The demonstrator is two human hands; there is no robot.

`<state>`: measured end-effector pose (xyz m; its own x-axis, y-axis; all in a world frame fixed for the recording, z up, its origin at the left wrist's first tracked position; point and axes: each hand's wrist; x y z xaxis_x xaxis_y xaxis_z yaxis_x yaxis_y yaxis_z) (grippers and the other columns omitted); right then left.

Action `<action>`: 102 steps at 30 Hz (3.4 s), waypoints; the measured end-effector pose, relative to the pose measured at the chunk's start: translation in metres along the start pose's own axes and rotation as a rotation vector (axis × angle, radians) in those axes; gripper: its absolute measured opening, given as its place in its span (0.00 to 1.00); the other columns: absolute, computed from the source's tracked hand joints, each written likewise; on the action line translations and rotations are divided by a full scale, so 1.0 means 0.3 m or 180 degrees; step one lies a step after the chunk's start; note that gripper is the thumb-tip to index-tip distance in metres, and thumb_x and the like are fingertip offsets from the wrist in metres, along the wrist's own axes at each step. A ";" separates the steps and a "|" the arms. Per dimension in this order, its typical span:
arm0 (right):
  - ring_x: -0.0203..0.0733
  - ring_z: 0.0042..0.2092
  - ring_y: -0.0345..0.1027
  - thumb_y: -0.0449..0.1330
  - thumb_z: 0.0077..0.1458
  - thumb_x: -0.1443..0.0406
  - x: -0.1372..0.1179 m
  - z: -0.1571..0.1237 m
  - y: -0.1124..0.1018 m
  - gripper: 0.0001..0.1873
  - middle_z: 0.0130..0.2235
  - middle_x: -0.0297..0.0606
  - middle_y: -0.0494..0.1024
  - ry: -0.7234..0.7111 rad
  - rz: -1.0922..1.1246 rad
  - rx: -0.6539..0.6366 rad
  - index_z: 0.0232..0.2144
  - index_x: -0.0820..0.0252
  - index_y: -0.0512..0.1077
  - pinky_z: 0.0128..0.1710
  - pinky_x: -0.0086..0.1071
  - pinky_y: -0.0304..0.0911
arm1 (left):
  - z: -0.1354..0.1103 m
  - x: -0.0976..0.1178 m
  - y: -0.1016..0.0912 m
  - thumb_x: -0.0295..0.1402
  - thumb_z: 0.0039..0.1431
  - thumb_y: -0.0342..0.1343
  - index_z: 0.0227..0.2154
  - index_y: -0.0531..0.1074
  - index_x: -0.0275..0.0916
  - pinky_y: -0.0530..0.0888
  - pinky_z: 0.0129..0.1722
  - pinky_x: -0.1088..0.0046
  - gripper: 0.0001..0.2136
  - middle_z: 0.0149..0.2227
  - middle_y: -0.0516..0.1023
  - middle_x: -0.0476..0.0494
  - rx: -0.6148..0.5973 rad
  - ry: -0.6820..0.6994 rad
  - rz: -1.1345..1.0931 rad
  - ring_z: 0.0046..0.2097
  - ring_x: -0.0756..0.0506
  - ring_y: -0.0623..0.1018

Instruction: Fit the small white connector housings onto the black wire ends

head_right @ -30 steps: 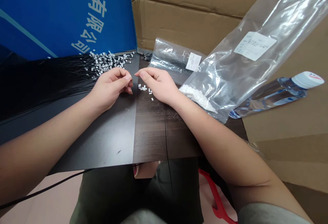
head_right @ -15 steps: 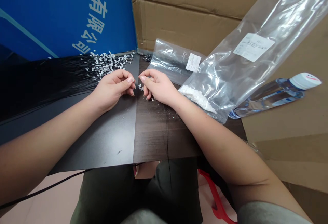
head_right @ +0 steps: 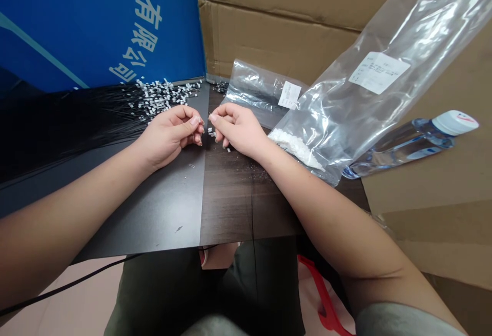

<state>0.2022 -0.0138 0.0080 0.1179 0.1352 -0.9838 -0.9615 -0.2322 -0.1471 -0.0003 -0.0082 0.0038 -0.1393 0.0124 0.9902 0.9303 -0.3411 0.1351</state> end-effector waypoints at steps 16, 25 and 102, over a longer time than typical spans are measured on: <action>0.33 0.24 0.66 0.65 0.68 0.65 -0.017 -0.007 0.003 0.07 0.23 0.27 0.74 -0.0129 -0.0359 0.0028 0.35 0.58 0.75 0.26 0.29 0.61 | 0.002 -0.023 -0.005 0.34 0.62 0.72 0.35 0.76 0.37 0.73 0.30 0.77 0.10 0.32 0.79 0.48 -0.0080 0.0360 0.0353 0.27 0.53 0.76; 0.31 0.22 0.65 0.62 0.69 0.69 -0.008 -0.004 0.006 0.05 0.25 0.30 0.77 0.0024 -0.0311 0.0081 0.38 0.60 0.78 0.23 0.27 0.61 | 0.005 -0.024 -0.008 0.34 0.63 0.71 0.35 0.75 0.37 0.73 0.30 0.76 0.10 0.32 0.80 0.47 -0.0010 0.0344 0.0432 0.28 0.52 0.77; 0.35 0.29 0.77 0.65 0.68 0.59 0.031 -0.012 0.010 0.10 0.32 0.34 0.83 -0.0316 -0.0517 -0.0051 0.39 0.59 0.82 0.31 0.30 0.72 | -0.005 -0.013 -0.003 0.55 0.59 0.73 0.35 0.76 0.37 0.74 0.32 0.73 0.24 0.35 0.83 0.42 -0.0190 0.0398 0.1002 0.30 0.50 0.76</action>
<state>0.2012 -0.0169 -0.0019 0.2453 0.2663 -0.9322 -0.9276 -0.2149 -0.3055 -0.0011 -0.0095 -0.0003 0.1077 -0.2162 0.9704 0.9132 -0.3643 -0.1825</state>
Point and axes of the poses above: each hand's wrist, its own z-axis towards the middle knuckle, its own y-axis out of the palm, x = y × z
